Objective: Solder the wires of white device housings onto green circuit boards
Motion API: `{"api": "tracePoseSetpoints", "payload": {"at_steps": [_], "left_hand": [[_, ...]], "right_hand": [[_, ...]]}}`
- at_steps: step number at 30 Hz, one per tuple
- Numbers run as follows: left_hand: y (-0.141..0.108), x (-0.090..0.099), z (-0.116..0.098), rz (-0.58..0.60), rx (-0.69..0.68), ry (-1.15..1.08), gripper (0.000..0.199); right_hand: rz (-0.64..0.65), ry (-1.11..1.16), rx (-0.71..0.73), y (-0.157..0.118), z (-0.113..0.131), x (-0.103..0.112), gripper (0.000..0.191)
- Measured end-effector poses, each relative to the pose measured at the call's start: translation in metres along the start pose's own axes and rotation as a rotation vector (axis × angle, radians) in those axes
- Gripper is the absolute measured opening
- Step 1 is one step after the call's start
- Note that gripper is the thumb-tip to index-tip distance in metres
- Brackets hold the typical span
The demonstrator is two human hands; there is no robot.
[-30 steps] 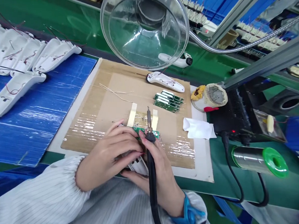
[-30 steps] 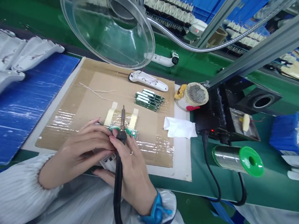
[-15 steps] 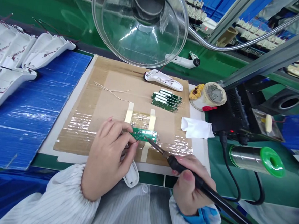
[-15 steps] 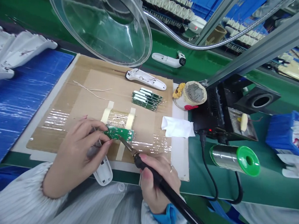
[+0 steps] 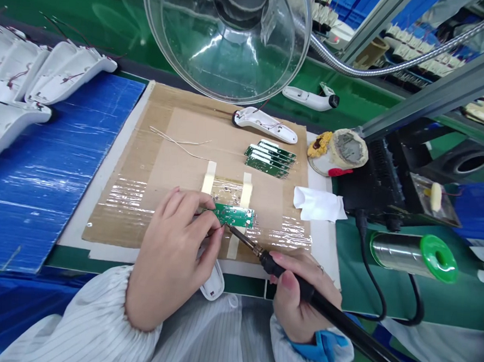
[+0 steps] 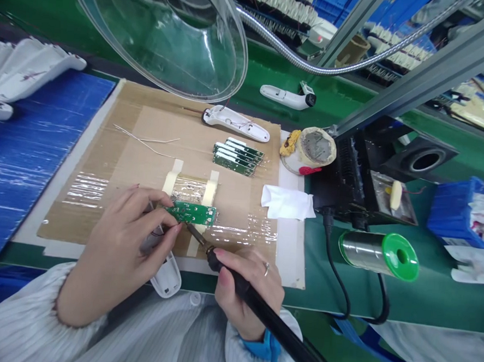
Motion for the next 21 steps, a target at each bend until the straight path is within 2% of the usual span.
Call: {"api": "tracePoseSetpoints", "payload": {"at_steps": [8,16,21], "left_hand": [[0.006,-0.001,-0.002,0.069,0.015,0.009,0.016],[0.008,0.000,-0.003,0.062,-0.006,0.030,0.016],[-0.005,0.008,-0.002,-0.046,-0.094,-0.016,0.009]], "right_hand": [[0.082,0.054,0.123,0.008,0.009,-0.001,0.023],[-0.086,0.097,0.052,-0.001,-0.003,0.003,0.018],[-0.145,0.124,0.054,0.000,-0.002,0.002,0.018]]}}
Point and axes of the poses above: each hand's wrist, its own y-axis towards the middle knuckle, its own x-axis out of the back of the hand, z = x × y, the point moved 6 cm from there along y, towards the middle knuckle, and after that the axes turned 9 degrees about -z, right-handed, at the moved point
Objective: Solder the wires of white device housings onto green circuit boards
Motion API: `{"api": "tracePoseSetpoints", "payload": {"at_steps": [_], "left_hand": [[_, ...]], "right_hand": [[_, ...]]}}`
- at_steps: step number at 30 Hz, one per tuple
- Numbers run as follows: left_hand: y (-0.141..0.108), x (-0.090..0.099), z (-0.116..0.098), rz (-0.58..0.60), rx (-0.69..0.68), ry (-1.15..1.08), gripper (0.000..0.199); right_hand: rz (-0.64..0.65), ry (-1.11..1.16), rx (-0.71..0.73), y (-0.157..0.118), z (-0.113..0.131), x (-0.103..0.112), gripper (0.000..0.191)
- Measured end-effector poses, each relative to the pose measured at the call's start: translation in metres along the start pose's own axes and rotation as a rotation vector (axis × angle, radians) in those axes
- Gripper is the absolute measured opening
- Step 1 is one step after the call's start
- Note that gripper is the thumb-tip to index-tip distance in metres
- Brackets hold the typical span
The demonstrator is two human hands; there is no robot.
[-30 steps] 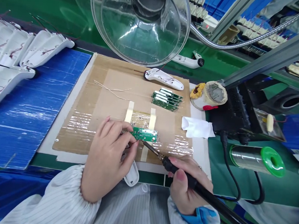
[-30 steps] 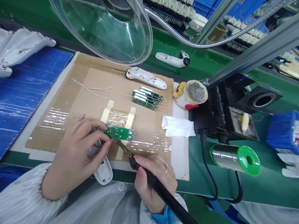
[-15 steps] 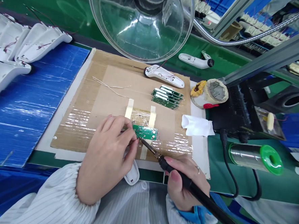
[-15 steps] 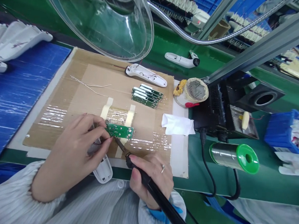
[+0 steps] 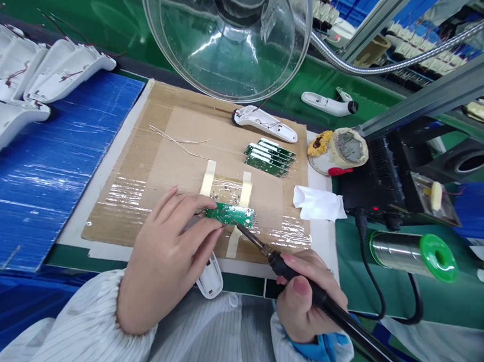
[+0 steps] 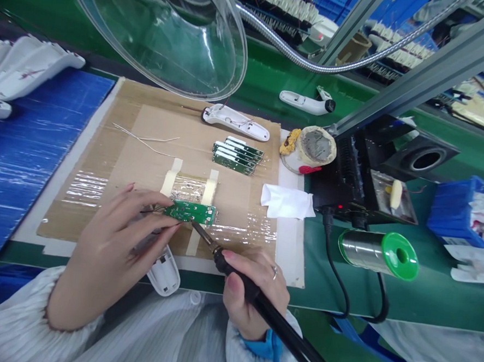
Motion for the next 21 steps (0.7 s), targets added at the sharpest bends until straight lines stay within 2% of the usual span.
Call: {"api": "tracePoseSetpoints", "payload": {"at_steps": [2,5,9,15,21], "left_hand": [[-0.007,0.002,0.001,-0.025,-0.008,-0.070,0.013],[-0.013,-0.001,0.003,0.000,0.025,-0.169,0.016],[-0.013,-0.003,0.005,0.014,0.060,-0.192,0.014],[-0.008,-0.005,0.005,0.037,0.040,-0.139,0.013],[-0.002,-0.007,0.002,0.038,0.078,-0.013,0.013]], "right_hand": [[-0.011,-0.007,-0.004,-0.001,0.000,0.000,0.017],[-0.036,-0.020,-0.029,-0.002,-0.001,0.001,0.017],[-0.027,-0.012,-0.043,-0.003,-0.002,0.000,0.017],[-0.015,-0.020,-0.052,-0.002,-0.001,0.001,0.017],[0.018,-0.027,-0.096,-0.005,-0.003,0.002,0.016]]}}
Point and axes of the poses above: each hand's wrist, its own y-axis towards the middle knuckle, its own x-axis out of the back of the hand, z = x × y, the point moved 6 cm from there along y, towards the middle knuckle, and after that the axes turned 9 degrees about -z, right-handed, at the moved point
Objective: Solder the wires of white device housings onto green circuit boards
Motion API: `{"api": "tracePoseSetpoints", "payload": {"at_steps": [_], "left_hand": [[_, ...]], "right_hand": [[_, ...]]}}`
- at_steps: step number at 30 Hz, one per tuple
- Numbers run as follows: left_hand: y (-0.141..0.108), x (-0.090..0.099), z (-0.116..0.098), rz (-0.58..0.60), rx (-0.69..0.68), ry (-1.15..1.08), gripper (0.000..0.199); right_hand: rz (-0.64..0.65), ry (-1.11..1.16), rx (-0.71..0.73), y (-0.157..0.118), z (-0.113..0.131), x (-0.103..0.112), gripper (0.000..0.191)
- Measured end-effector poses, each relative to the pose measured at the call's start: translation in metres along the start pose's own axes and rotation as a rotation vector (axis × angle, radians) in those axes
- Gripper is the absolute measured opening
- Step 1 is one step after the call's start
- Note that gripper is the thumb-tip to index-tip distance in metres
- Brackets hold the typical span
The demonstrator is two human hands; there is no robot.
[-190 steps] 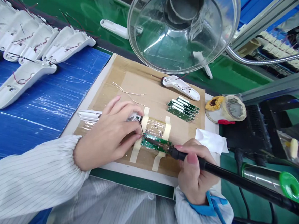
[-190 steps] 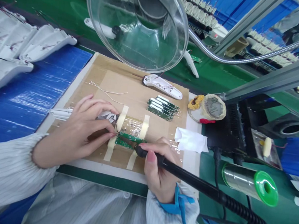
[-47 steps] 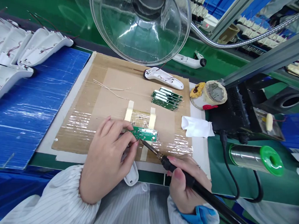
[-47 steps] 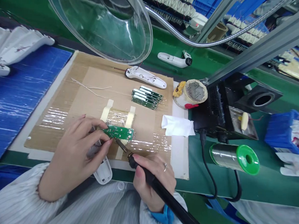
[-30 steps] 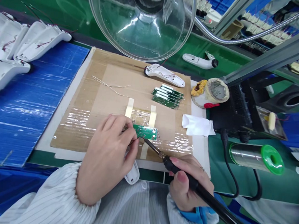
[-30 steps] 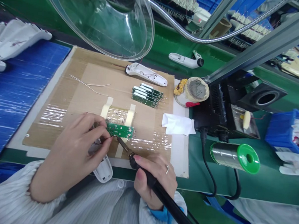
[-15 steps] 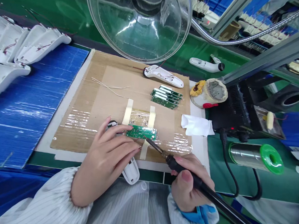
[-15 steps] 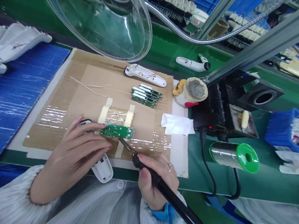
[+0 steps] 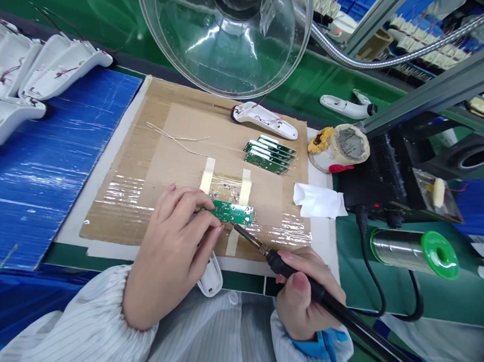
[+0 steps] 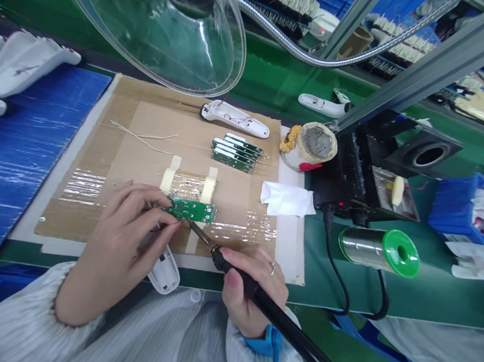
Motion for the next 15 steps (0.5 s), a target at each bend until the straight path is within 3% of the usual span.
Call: {"api": "tracePoseSetpoints", "payload": {"at_steps": [8,15], "left_hand": [[0.0013,-0.0031,-0.0022,-0.007,0.029,0.039,0.011],[0.0009,-0.0050,-0.0011,-0.005,0.048,0.034,0.011]], "right_hand": [[0.092,-0.057,-0.049,-0.0023,-0.0018,0.0000,0.017],[0.077,-0.063,-0.049,-0.0032,-0.0024,0.0001,0.017]]}}
Point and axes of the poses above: each hand's wrist, its own y-axis towards the middle knuckle, its own x-axis out of the back of the hand, z = x × y, the point moved 6 cm from there along y, towards the middle knuckle, and after that the axes turned 9 degrees about -z, right-handed, at the moved point
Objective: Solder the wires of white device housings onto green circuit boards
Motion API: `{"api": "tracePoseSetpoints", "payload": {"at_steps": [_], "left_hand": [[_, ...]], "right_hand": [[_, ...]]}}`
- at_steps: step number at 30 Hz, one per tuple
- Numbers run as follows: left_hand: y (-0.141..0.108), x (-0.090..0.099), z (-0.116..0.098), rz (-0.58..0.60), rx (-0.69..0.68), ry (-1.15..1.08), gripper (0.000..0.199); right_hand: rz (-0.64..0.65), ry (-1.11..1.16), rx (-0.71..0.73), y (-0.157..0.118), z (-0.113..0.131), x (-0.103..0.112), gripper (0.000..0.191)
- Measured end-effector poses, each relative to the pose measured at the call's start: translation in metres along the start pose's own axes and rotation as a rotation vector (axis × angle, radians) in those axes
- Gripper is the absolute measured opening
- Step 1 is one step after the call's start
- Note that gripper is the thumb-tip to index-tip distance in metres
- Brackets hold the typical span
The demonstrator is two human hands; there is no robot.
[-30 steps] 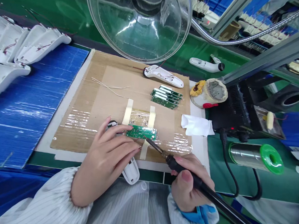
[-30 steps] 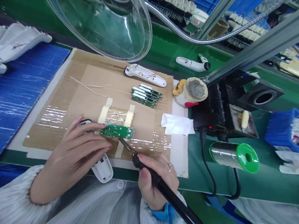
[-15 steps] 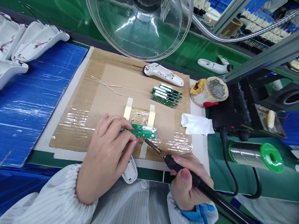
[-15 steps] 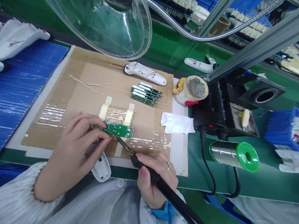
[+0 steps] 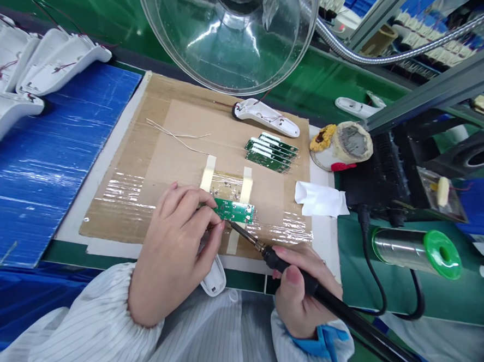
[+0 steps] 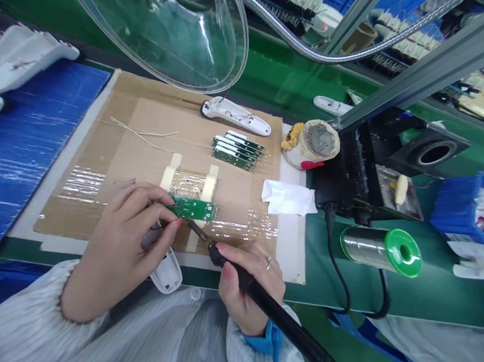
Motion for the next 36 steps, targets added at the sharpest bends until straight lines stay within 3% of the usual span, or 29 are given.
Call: {"api": "tracePoseSetpoints", "payload": {"at_steps": [5,11,21,30,36], "left_hand": [[0.002,0.001,-0.002,0.002,-0.016,0.024,0.011],[0.005,0.003,-0.007,0.025,-0.068,0.072,0.012],[0.006,0.003,-0.012,0.024,-0.100,0.159,0.011],[0.007,0.003,-0.015,0.033,-0.105,0.210,0.013],[0.006,0.002,-0.015,0.023,-0.096,0.189,0.013]], "right_hand": [[-0.009,-0.009,0.017,0.002,0.002,-0.002,0.015],[-0.205,0.059,0.030,0.005,0.000,0.002,0.018],[-0.009,-0.023,-0.060,0.001,-0.002,0.000,0.014],[-0.151,0.008,-0.050,0.002,-0.005,0.003,0.016],[-0.136,-0.036,-0.109,0.004,-0.004,0.005,0.019]]}}
Point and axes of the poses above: each hand's wrist, its own y-axis towards the middle knuckle, its own x-axis out of the back of the hand, z = x × y, the point moved 6 cm from there along y, towards the middle knuckle, and after that the axes turned 9 degrees about -z, right-handed, at the moved point
